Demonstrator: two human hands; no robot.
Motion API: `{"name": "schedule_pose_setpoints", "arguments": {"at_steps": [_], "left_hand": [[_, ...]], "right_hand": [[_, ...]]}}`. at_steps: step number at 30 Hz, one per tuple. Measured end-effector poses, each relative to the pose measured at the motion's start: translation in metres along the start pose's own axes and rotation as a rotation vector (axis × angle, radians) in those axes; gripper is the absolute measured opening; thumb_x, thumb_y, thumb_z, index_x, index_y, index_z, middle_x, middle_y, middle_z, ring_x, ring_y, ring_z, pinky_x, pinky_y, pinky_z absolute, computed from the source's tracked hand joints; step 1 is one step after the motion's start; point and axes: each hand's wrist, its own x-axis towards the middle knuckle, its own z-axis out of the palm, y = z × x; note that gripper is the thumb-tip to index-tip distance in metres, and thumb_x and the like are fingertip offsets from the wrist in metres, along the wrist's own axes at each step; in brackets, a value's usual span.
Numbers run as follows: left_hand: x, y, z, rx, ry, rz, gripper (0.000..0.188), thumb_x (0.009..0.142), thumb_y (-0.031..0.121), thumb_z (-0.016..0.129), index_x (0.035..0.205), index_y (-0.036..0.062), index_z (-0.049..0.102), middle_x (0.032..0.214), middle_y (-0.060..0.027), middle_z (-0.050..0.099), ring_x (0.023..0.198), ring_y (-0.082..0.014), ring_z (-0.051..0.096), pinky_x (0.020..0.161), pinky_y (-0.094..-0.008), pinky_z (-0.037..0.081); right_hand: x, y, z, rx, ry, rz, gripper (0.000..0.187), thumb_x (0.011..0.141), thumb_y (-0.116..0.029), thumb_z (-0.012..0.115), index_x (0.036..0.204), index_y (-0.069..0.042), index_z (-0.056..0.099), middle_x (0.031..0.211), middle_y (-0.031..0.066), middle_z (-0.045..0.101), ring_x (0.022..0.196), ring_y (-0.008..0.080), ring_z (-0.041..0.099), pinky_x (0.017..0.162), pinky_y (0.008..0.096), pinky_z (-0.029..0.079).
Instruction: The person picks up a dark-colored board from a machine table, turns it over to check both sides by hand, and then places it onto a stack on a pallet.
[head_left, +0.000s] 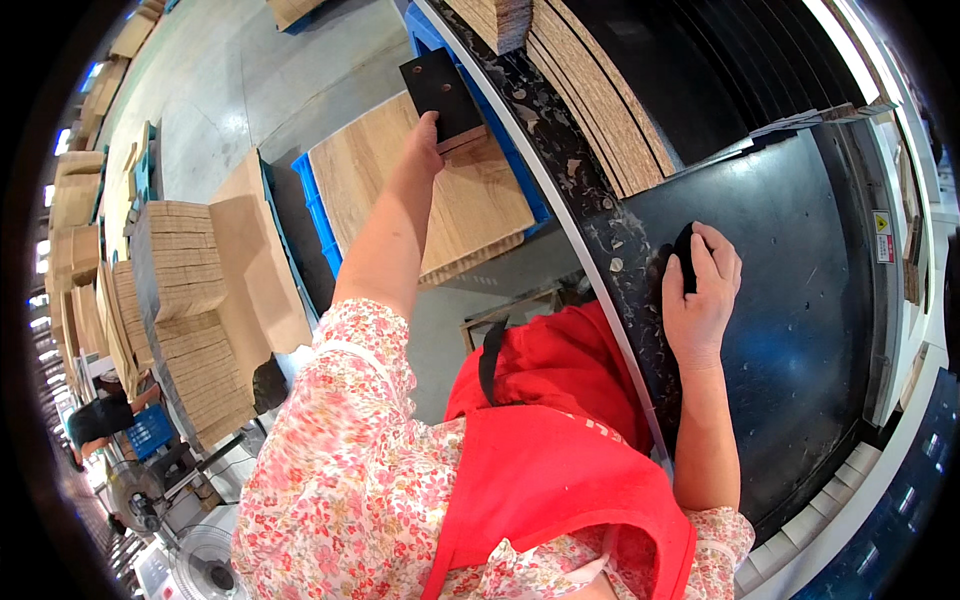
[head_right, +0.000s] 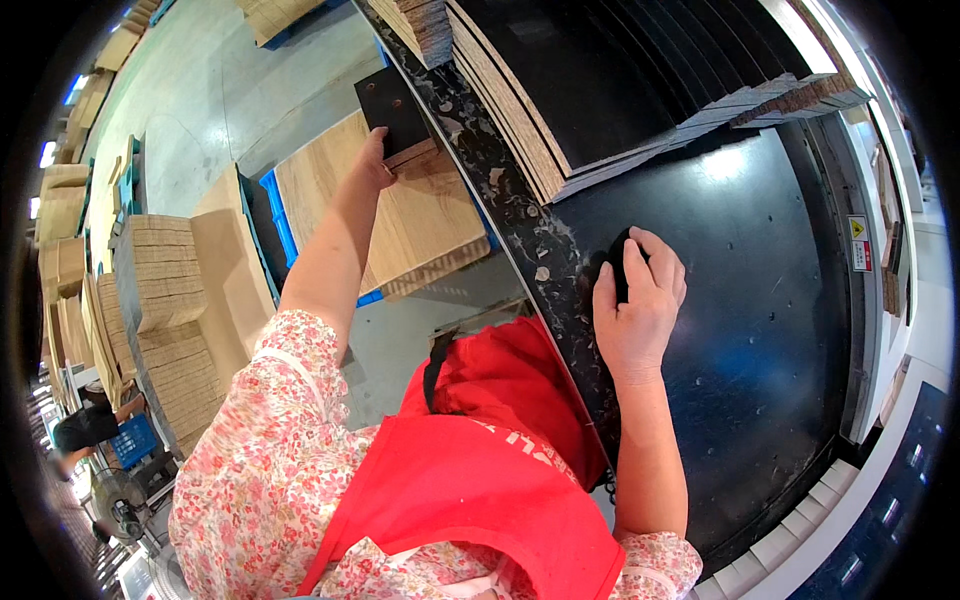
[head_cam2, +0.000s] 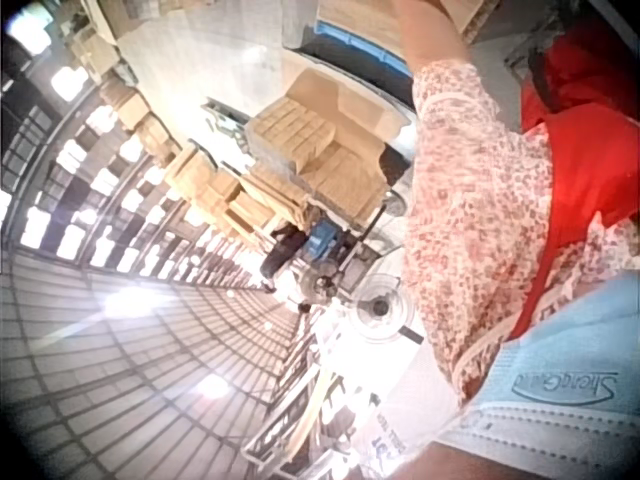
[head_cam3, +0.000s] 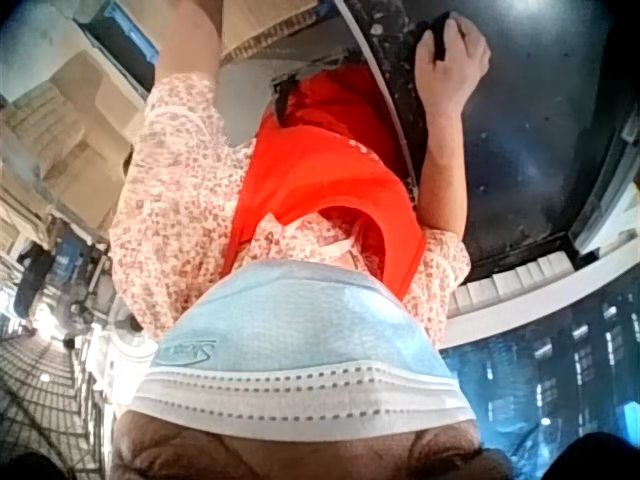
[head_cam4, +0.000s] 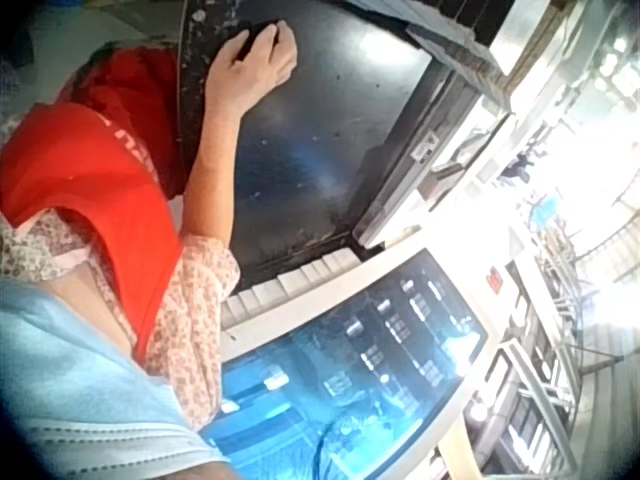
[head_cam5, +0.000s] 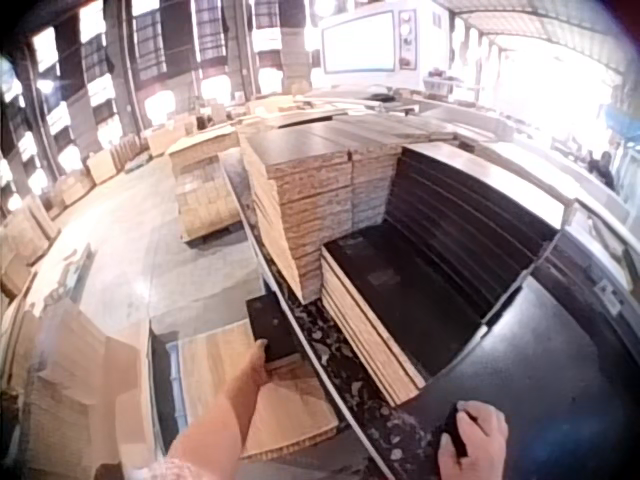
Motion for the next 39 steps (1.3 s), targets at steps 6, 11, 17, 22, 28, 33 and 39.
{"name": "schedule_pose_setpoints", "arguments": {"at_steps": [6, 11, 17, 22, 28, 33, 39], "left_hand": [[0.036, -0.001, -0.030, 0.035, -0.062, 0.150, 0.055, 0.088, 0.034, 0.067, 0.135, 0.0102, 0.050, 0.135, -0.0130, 0.059, 0.124, -0.0325, 0.056, 0.101, -0.0597, 0.043], [0.039, 0.000, -0.025, 0.003, -0.167, 0.072, 0.057, 0.084, 0.030, 0.071, 0.133, 0.0123, 0.048, 0.126, -0.0118, 0.063, 0.118, -0.0335, 0.059, 0.092, -0.0619, 0.049], [0.043, -0.002, -0.031, -0.040, -0.242, 0.018, 0.053, 0.082, 0.037, 0.070, 0.128, 0.0132, 0.057, 0.125, -0.0106, 0.064, 0.118, -0.0323, 0.060, 0.097, -0.0592, 0.046], [0.019, 0.015, -0.023, 0.059, -0.186, -0.090, 0.077, 0.071, 0.059, 0.076, 0.135, 0.0207, 0.057, 0.144, -0.0076, 0.053, 0.133, -0.0308, 0.046, 0.108, -0.0600, 0.032], [0.049, 0.039, -0.026, 0.171, -0.128, -0.161, 0.103, 0.062, 0.069, 0.080, 0.148, 0.0239, 0.044, 0.155, -0.0061, 0.038, 0.139, -0.0290, 0.038, 0.109, -0.0589, 0.026], [0.067, 0.041, -0.018, 0.186, -0.127, -0.198, 0.084, 0.080, 0.064, 0.069, 0.146, 0.0187, 0.045, 0.154, -0.0079, 0.041, 0.136, -0.0313, 0.043, 0.108, -0.0618, 0.028], [0.121, 0.032, -0.050, 0.093, -0.232, -0.195, 0.055, 0.096, 0.053, 0.056, 0.143, 0.0252, 0.046, 0.149, -0.0083, 0.049, 0.134, -0.0382, 0.046, 0.104, -0.0710, 0.026]], "right_hand": [[0.001, -0.002, -0.001, 0.006, 0.003, -0.010, 0.030, 0.081, -0.003, 0.070, 0.110, 0.004, 0.066, 0.122, 0.0142, 0.062, 0.114, 0.0355, 0.056, 0.099, 0.0435, 0.042], [0.000, 0.000, 0.000, -0.010, 0.008, -0.007, 0.030, 0.081, -0.003, 0.070, 0.109, 0.004, 0.066, 0.122, 0.0147, 0.062, 0.113, 0.0356, 0.057, 0.098, 0.0440, 0.043], [0.000, -0.001, 0.000, -0.022, 0.000, -0.016, 0.029, 0.081, -0.003, 0.069, 0.109, 0.003, 0.066, 0.122, 0.0147, 0.062, 0.112, 0.0356, 0.057, 0.098, 0.0440, 0.042], [0.001, -0.001, -0.001, -0.013, 0.000, -0.008, 0.029, 0.081, -0.004, 0.069, 0.109, 0.003, 0.066, 0.122, 0.0147, 0.062, 0.113, 0.0355, 0.056, 0.098, 0.0437, 0.042], [0.000, -0.001, 0.000, -0.018, -0.001, -0.008, 0.027, 0.081, -0.004, 0.070, 0.107, 0.002, 0.067, 0.122, 0.0146, 0.062, 0.113, 0.0356, 0.056, 0.098, 0.0439, 0.042], [0.001, -0.002, -0.001, -0.010, -0.004, 0.017, 0.027, 0.080, -0.003, 0.070, 0.106, 0.002, 0.067, 0.122, 0.0147, 0.062, 0.113, 0.0359, 0.056, 0.097, 0.0442, 0.043], [0.005, -0.004, -0.002, 0.009, -0.009, -0.019, 0.027, 0.080, -0.003, 0.070, 0.106, 0.002, 0.067, 0.122, 0.0152, 0.062, 0.114, 0.0363, 0.056, 0.098, 0.0442, 0.043]]}}
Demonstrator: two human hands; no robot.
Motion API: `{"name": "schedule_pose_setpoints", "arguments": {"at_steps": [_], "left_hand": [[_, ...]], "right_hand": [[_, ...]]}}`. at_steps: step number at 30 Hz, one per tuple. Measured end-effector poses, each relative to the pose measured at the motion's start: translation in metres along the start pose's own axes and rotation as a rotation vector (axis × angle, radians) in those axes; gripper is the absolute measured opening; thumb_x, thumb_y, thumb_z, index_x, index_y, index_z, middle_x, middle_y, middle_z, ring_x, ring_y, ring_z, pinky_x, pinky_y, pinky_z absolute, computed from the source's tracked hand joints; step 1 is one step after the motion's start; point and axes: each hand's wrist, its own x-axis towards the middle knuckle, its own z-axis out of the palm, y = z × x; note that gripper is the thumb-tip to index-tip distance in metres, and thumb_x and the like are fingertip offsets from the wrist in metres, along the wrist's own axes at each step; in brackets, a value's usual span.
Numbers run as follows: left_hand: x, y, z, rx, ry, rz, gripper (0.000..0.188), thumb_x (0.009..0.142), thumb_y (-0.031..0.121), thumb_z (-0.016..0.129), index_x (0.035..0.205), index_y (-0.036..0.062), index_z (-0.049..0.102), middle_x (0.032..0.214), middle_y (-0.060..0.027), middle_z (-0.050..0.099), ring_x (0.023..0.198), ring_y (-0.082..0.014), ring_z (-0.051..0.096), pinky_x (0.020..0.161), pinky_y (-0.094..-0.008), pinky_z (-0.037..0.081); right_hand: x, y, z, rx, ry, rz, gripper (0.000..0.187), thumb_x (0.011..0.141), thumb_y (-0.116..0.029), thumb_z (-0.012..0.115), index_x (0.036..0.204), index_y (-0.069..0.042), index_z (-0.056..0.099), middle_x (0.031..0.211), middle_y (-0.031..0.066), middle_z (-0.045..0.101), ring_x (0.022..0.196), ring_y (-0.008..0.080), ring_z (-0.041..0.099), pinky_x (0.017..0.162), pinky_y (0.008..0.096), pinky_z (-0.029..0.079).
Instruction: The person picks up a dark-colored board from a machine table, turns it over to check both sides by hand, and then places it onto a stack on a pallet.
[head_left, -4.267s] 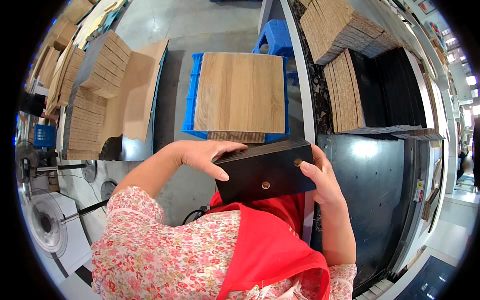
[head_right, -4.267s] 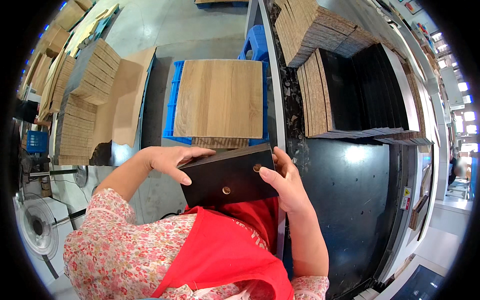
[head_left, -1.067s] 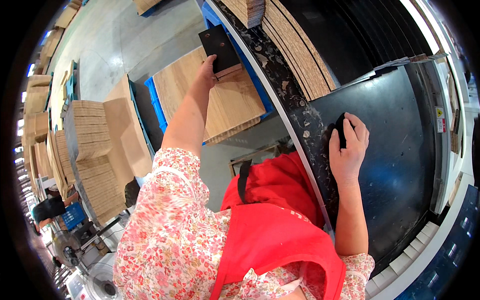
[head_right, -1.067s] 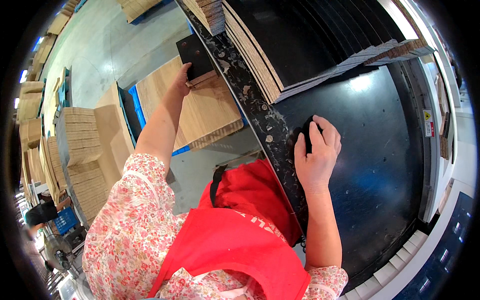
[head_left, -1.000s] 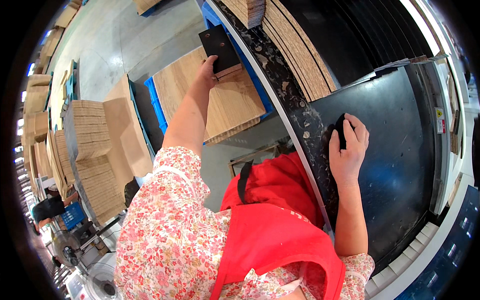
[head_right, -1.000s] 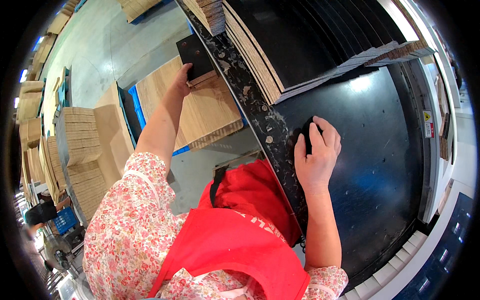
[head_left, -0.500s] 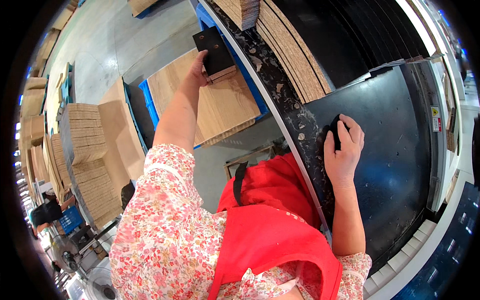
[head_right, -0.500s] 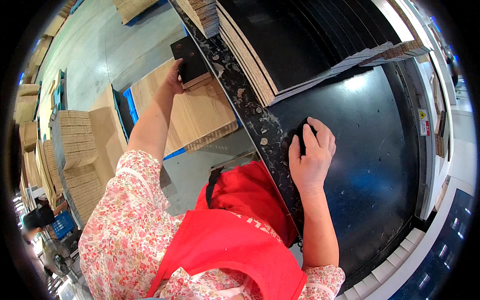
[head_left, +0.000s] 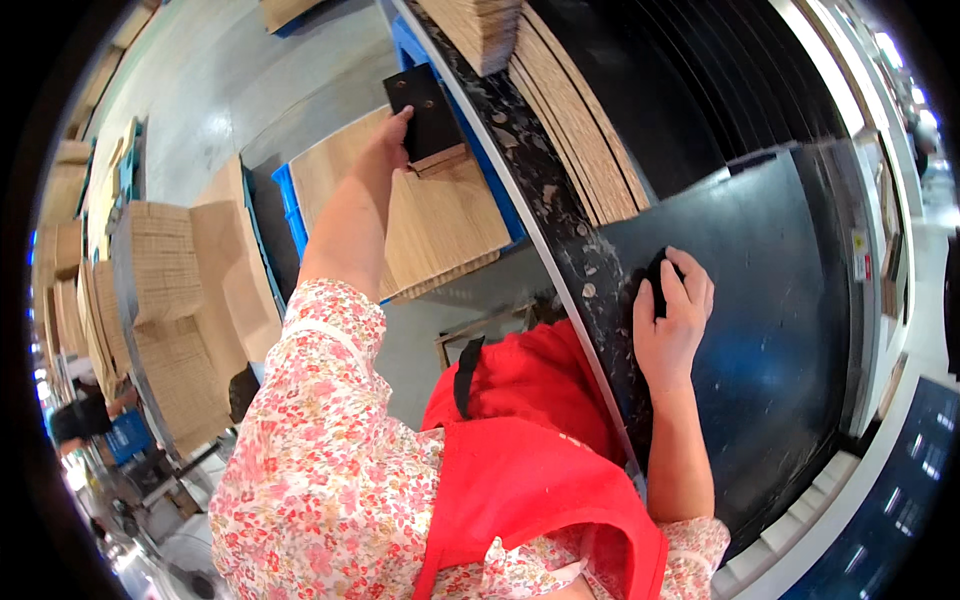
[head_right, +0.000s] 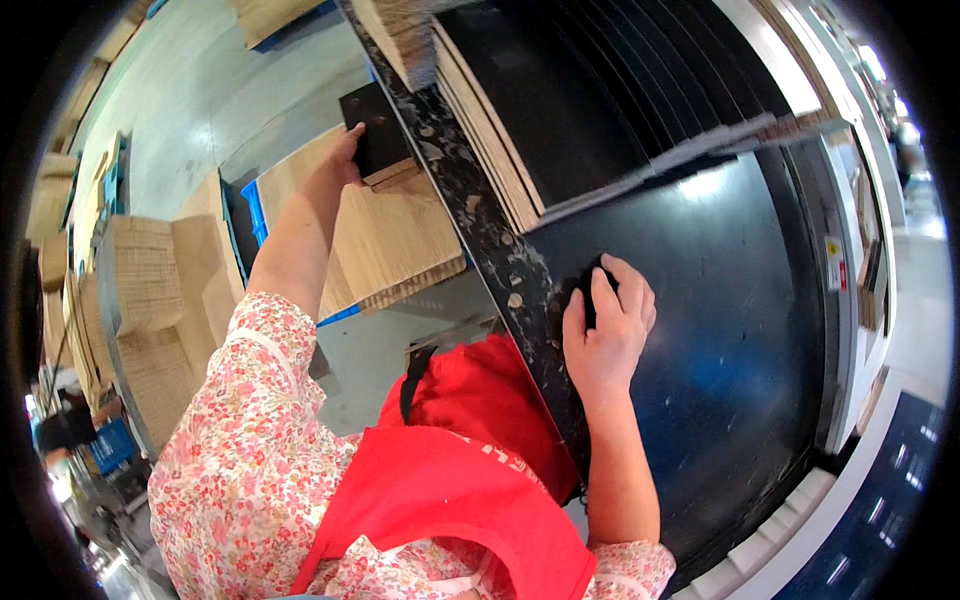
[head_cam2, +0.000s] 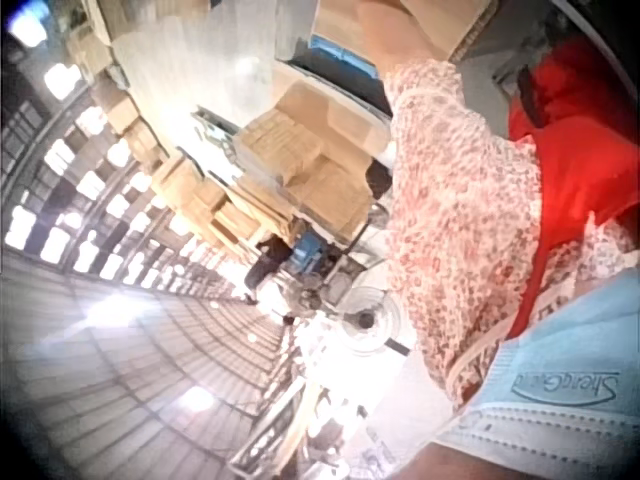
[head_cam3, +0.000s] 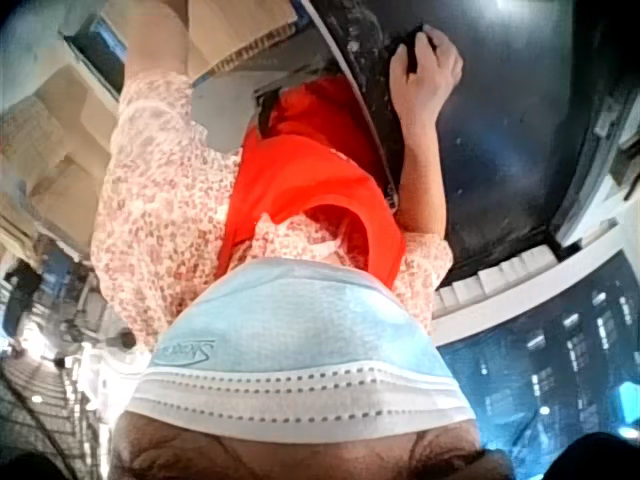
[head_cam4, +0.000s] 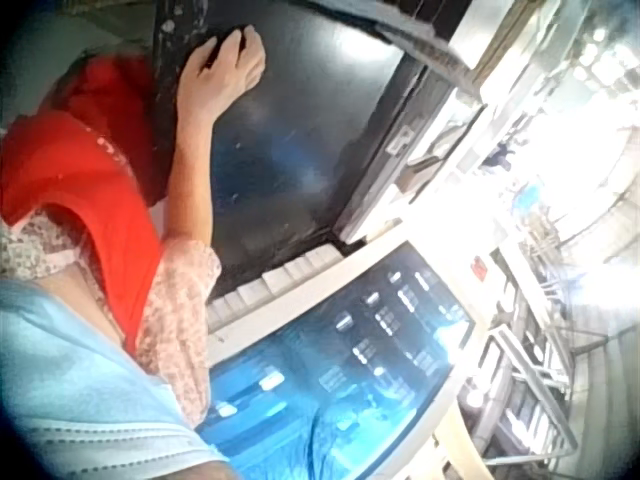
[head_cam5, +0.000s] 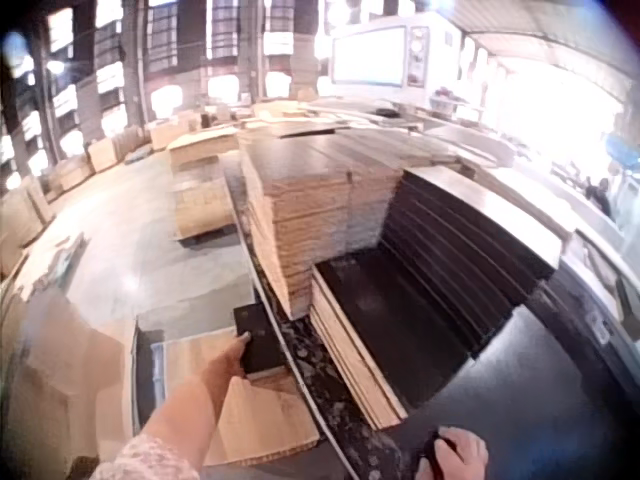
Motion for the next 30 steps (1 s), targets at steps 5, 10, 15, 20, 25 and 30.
{"name": "schedule_pose_setpoints", "arguments": {"at_steps": [5, 10, 15, 20, 25, 30], "left_hand": [[-0.102, -0.009, 0.083, 0.076, 0.246, 0.250, 0.067, 0.098, 0.058, 0.048, 0.147, 0.0115, 0.046, 0.148, -0.0163, 0.050, 0.137, -0.0352, 0.044, 0.112, -0.0628, 0.028], [-0.083, -0.066, -0.068, 1.004, 0.983, 0.644, 0.061, 0.097, 0.050, 0.051, 0.144, 0.0110, 0.047, 0.142, -0.0204, 0.052, 0.133, -0.0443, 0.044, 0.103, -0.0609, 0.040], [-0.170, -0.111, -0.110, 0.953, 1.055, 0.070, 0.063, 0.094, 0.046, 0.058, 0.145, 0.0115, 0.047, 0.148, -0.0150, 0.046, 0.136, -0.0378, 0.041, 0.111, -0.0519, 0.036], [-0.178, -0.163, -0.135, 1.006, 1.062, 0.201, 0.062, 0.093, 0.045, 0.059, 0.144, 0.0112, 0.047, 0.152, -0.0135, 0.042, 0.137, -0.0390, 0.040, 0.109, -0.0524, 0.039], [-0.168, -0.197, -0.168, 0.603, 1.287, 0.231, 0.059, 0.094, 0.044, 0.057, 0.140, 0.0069, 0.050, 0.146, -0.0236, 0.047, 0.130, -0.0438, 0.049, 0.107, -0.0551, 0.041], [-0.172, -0.213, -0.189, 0.799, 1.075, 0.239, 0.063, 0.095, 0.051, 0.058, 0.133, 0.0004, 0.053, 0.130, -0.0287, 0.058, 0.121, -0.0455, 0.056, 0.103, -0.0518, 0.045]], "right_hand": [[-0.010, 0.008, 0.002, -0.025, 0.017, -0.003, 0.028, 0.080, -0.002, 0.070, 0.107, 0.005, 0.066, 0.123, 0.0168, 0.062, 0.113, 0.0370, 0.056, 0.098, 0.0448, 0.043], [-0.006, 0.007, 0.003, -0.016, -0.015, -0.061, 0.027, 0.083, -0.004, 0.069, 0.108, 0.005, 0.065, 0.125, 0.0167, 0.061, 0.113, 0.0378, 0.055, 0.098, 0.0455, 0.042], [-0.007, 0.008, 0.003, -0.040, -0.011, -0.070, 0.028, 0.083, -0.005, 0.069, 0.109, 0.005, 0.065, 0.125, 0.0168, 0.061, 0.113, 0.0381, 0.055, 0.097, 0.0451, 0.043], [-0.009, 0.013, 0.007, -0.040, -0.008, -0.075, 0.028, 0.085, -0.005, 0.068, 0.110, 0.006, 0.065, 0.126, 0.0166, 0.061, 0.113, 0.0376, 0.056, 0.098, 0.0451, 0.043], [-0.009, 0.012, 0.006, -0.041, -0.016, -0.112, 0.029, 0.086, -0.003, 0.066, 0.113, 0.007, 0.064, 0.127, 0.0187, 0.060, 0.113, 0.0384, 0.055, 0.098, 0.0463, 0.043], [-0.012, 0.021, 0.008, -0.046, -0.009, -0.138, 0.027, 0.088, -0.002, 0.064, 0.113, 0.008, 0.063, 0.126, 0.0201, 0.060, 0.113, 0.0396, 0.055, 0.098, 0.0476, 0.043]]}}
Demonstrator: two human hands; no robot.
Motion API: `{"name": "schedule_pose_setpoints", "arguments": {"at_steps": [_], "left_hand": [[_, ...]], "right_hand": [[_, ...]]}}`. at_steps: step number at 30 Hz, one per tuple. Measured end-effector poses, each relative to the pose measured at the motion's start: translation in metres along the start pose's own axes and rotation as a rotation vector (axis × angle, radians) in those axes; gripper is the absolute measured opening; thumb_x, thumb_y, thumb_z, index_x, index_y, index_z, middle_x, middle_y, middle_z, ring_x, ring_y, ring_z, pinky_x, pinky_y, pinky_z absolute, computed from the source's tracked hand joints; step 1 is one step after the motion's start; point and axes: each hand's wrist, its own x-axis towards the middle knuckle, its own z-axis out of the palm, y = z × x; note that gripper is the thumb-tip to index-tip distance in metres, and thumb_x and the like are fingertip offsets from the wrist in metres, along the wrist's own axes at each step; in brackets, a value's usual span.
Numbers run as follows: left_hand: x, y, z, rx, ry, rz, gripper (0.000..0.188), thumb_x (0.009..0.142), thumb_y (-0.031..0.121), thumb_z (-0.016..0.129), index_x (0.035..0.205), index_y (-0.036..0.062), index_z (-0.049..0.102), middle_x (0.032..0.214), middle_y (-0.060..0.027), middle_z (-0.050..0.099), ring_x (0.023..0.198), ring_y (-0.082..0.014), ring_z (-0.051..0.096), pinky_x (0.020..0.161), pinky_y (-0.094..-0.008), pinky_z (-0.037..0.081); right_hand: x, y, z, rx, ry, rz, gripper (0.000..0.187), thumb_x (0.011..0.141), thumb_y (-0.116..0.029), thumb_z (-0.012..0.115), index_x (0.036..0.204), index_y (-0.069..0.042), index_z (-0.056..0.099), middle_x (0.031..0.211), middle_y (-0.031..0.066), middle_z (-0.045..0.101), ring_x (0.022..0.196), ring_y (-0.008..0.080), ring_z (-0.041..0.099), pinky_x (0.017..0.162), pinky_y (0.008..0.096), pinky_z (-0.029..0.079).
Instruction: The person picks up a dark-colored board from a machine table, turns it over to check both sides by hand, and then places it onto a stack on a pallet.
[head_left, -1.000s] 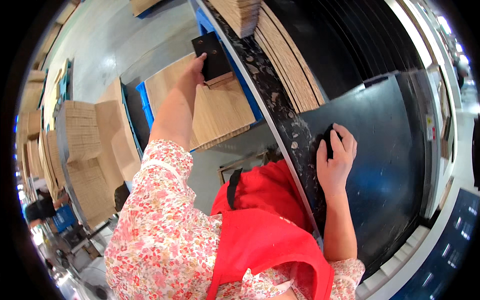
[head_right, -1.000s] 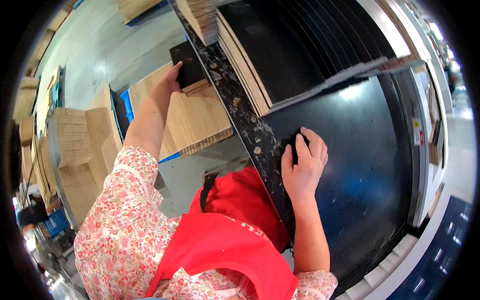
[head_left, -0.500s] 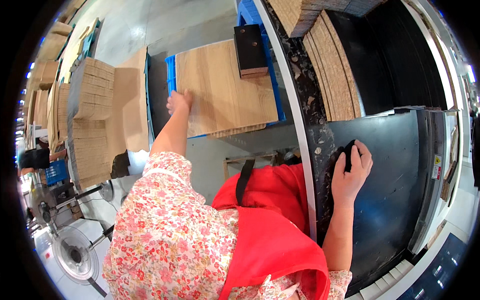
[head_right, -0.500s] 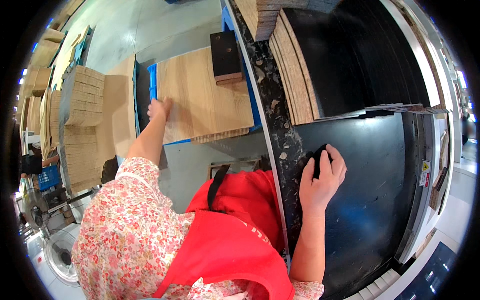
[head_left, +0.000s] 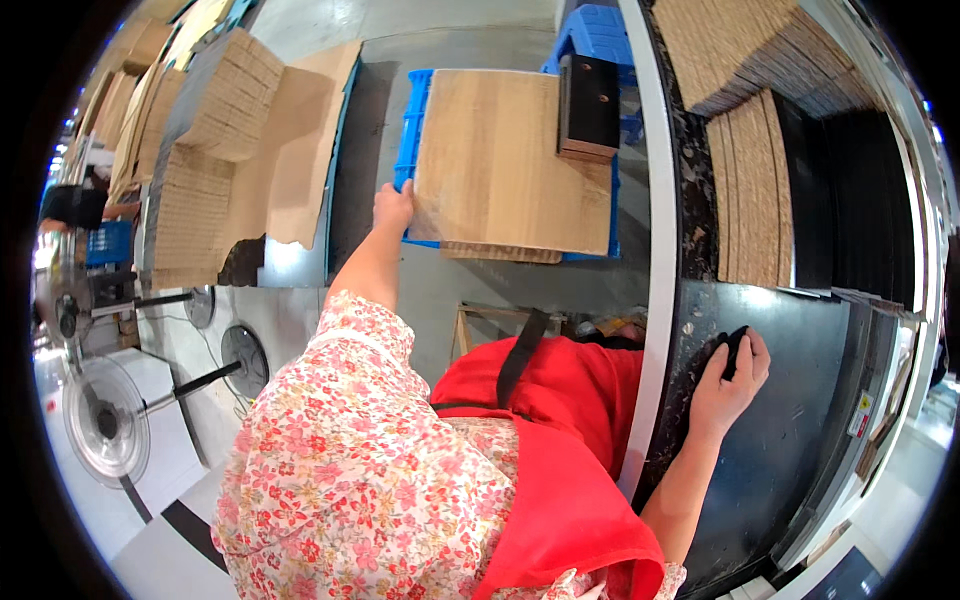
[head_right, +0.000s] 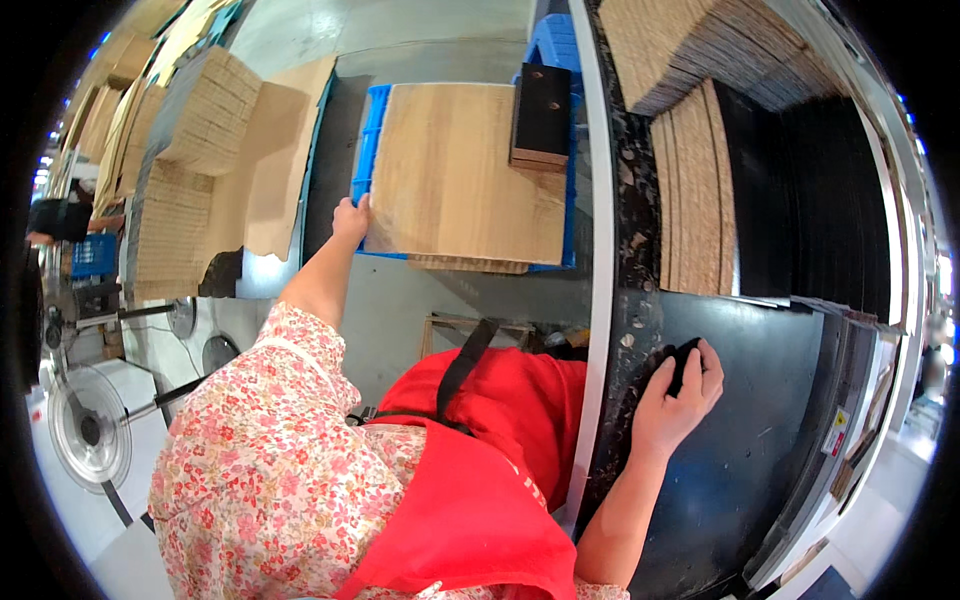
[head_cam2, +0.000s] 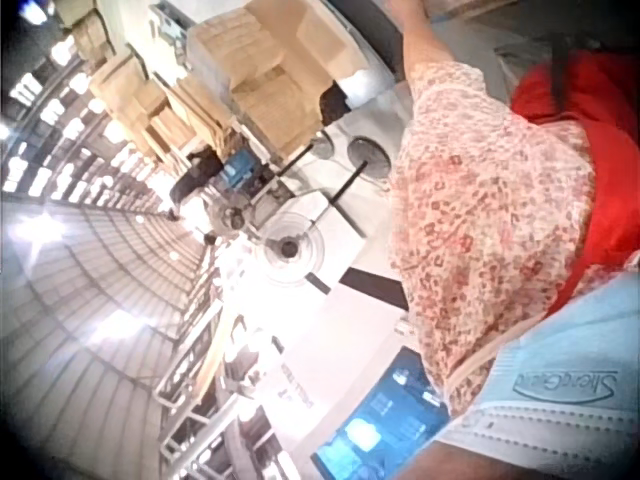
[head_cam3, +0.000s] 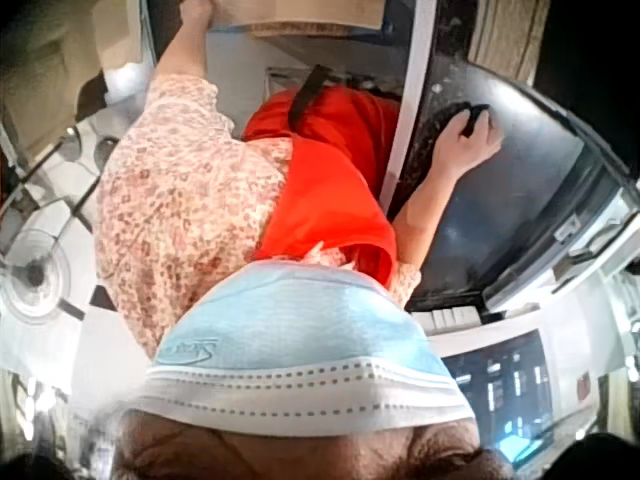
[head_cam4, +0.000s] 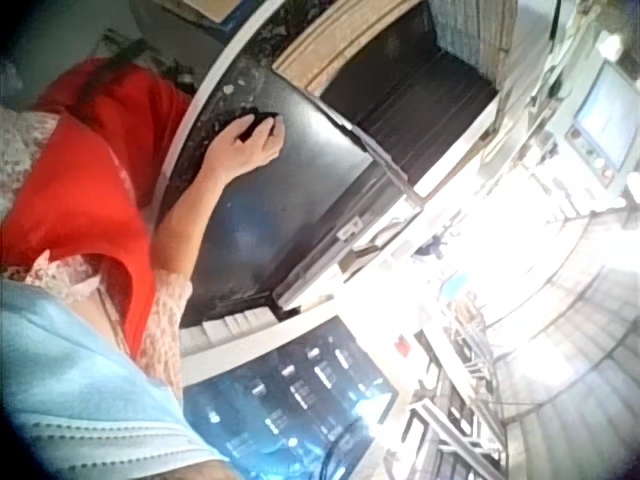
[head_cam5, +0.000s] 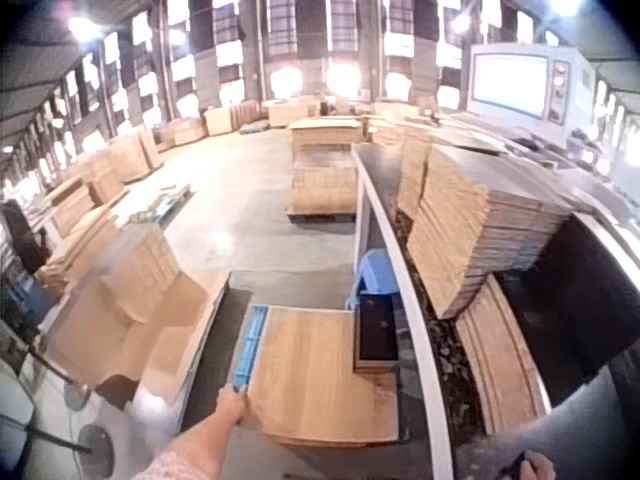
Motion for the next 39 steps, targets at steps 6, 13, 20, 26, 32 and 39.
{"name": "schedule_pose_setpoints", "arguments": {"at_steps": [6, 13, 20, 26, 32, 39], "left_hand": [[-0.002, -0.005, -0.010, 0.060, -0.075, 0.092, 0.058, 0.097, 0.050, 0.055, 0.125, -0.0012, 0.055, 0.127, -0.0288, 0.059, 0.120, -0.0458, 0.056, 0.099, -0.0526, 0.047], [-0.012, -0.022, -0.005, 0.063, -0.084, 0.038, 0.057, 0.098, 0.048, 0.051, 0.130, -0.0002, 0.050, 0.132, -0.0291, 0.055, 0.122, -0.0474, 0.054, 0.102, -0.0532, 0.044], [-0.019, -0.042, -0.012, 0.077, -0.097, 0.018, 0.058, 0.099, 0.049, 0.050, 0.131, 0.0007, 0.049, 0.134, -0.0295, 0.053, 0.122, -0.0487, 0.054, 0.103, -0.0537, 0.044], [-0.013, -0.048, -0.014, 0.119, -0.110, -0.013, 0.063, 0.098, 0.051, 0.051, 0.134, -0.0003, 0.049, 0.133, -0.0316, 0.054, 0.125, -0.0478, 0.052, 0.105, -0.0537, 0.042], [-0.005, 0.037, -0.031, -0.072, 0.322, 0.420, 0.060, 0.097, 0.045, 0.054, 0.133, -0.0031, 0.053, 0.130, -0.0308, 0.057, 0.125, -0.0455, 0.051, 0.107, -0.0510, 0.041], [-0.012, 0.187, -0.014, -0.692, -0.116, 0.475, 0.064, 0.098, 0.043, 0.055, 0.137, -0.0077, 0.049, 0.134, -0.0280, 0.057, 0.128, -0.0367, 0.053, 0.108, -0.0409, 0.041]], "right_hand": [[-0.001, -0.001, -0.001, -0.005, -0.016, 0.005, 0.029, 0.090, -0.002, 0.063, 0.117, 0.008, 0.062, 0.127, 0.0198, 0.059, 0.114, 0.0389, 0.055, 0.099, 0.0460, 0.043], [-0.001, -0.003, -0.001, 0.042, -0.003, 0.018, 0.030, 0.089, -0.003, 0.064, 0.116, 0.009, 0.063, 0.128, 0.0192, 0.060, 0.114, 0.0388, 0.054, 0.099, 0.0461, 0.043], [-0.001, -0.007, -0.001, 0.029, -0.007, 0.043, 0.029, 0.088, -0.004, 0.065, 0.114, 0.007, 0.064, 0.128, 0.0183, 0.059, 0.114, 0.0388, 0.054, 0.097, 0.0463, 0.044], [0.000, -0.004, -0.002, 0.024, -0.006, 0.022, 0.028, 0.087, -0.006, 0.067, 0.112, 0.006, 0.064, 0.128, 0.0168, 0.059, 0.115, 0.0385, 0.054, 0.098, 0.0466, 0.043], [-0.003, -0.004, -0.001, 0.029, 0.005, 0.045, 0.028, 0.086, -0.006, 0.068, 0.111, 0.006, 0.065, 0.129, 0.0161, 0.059, 0.116, 0.0380, 0.054, 0.099, 0.0463, 0.043], [-0.003, -0.007, -0.002, 0.025, 0.005, 0.041, 0.028, 0.085, -0.007, 0.068, 0.110, 0.006, 0.066, 0.129, 0.0163, 0.059, 0.116, 0.0376, 0.054, 0.099, 0.0468, 0.042]]}}
